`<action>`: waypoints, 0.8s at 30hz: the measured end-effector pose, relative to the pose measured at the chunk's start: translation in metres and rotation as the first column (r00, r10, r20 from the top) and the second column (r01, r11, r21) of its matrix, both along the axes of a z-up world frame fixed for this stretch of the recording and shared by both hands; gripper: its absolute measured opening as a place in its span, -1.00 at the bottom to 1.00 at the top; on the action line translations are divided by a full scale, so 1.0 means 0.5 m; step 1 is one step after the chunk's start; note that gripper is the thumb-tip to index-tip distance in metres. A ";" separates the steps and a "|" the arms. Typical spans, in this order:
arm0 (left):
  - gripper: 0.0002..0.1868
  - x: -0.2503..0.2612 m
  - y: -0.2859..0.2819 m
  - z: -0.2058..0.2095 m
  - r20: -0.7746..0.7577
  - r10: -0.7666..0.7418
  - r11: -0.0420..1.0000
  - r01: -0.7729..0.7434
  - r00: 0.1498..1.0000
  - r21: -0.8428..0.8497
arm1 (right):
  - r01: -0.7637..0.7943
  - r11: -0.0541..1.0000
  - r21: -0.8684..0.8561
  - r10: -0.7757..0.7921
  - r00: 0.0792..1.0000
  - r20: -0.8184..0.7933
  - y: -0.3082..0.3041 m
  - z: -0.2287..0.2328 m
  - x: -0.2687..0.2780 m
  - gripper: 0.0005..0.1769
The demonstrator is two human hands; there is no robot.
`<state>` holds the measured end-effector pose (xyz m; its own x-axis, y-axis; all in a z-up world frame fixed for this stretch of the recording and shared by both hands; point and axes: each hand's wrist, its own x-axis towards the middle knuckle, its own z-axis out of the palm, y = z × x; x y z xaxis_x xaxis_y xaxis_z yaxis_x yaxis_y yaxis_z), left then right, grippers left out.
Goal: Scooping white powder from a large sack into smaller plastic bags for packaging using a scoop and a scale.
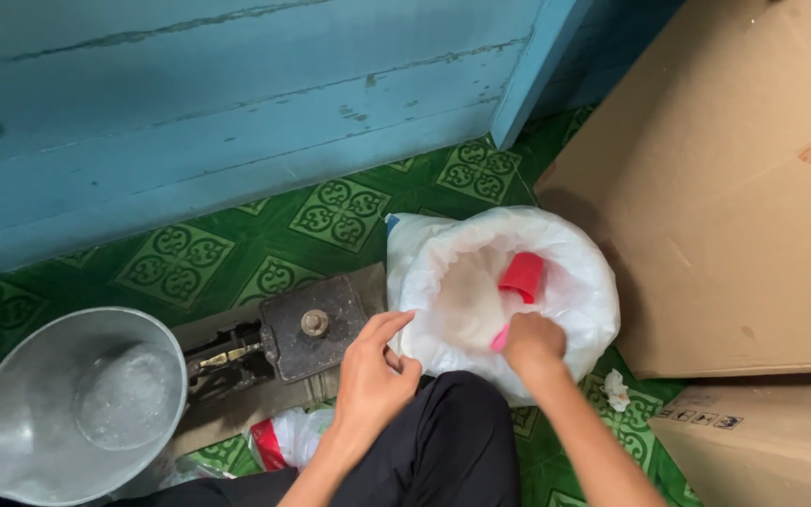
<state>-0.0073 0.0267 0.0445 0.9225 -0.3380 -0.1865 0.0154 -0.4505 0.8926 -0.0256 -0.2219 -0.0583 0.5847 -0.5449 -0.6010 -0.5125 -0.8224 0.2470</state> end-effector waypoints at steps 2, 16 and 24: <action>-0.45 -0.006 0.013 0.017 0.032 0.021 0.999 -0.020 0.999 -0.031 | -0.005 1.000 0.030 0.003 0.997 0.072 0.011 -0.048 -0.005 -0.69; -0.42 -0.069 0.190 0.227 0.185 0.069 0.972 -0.025 0.980 -0.234 | -0.041 0.952 0.305 -0.165 0.768 0.619 0.224 0.324 -0.036 -0.32; -0.44 -0.088 0.350 0.308 0.212 0.071 0.980 -0.028 0.975 -0.199 | -0.312 0.814 0.491 -0.064 0.790 0.609 0.504 0.584 -0.082 -0.38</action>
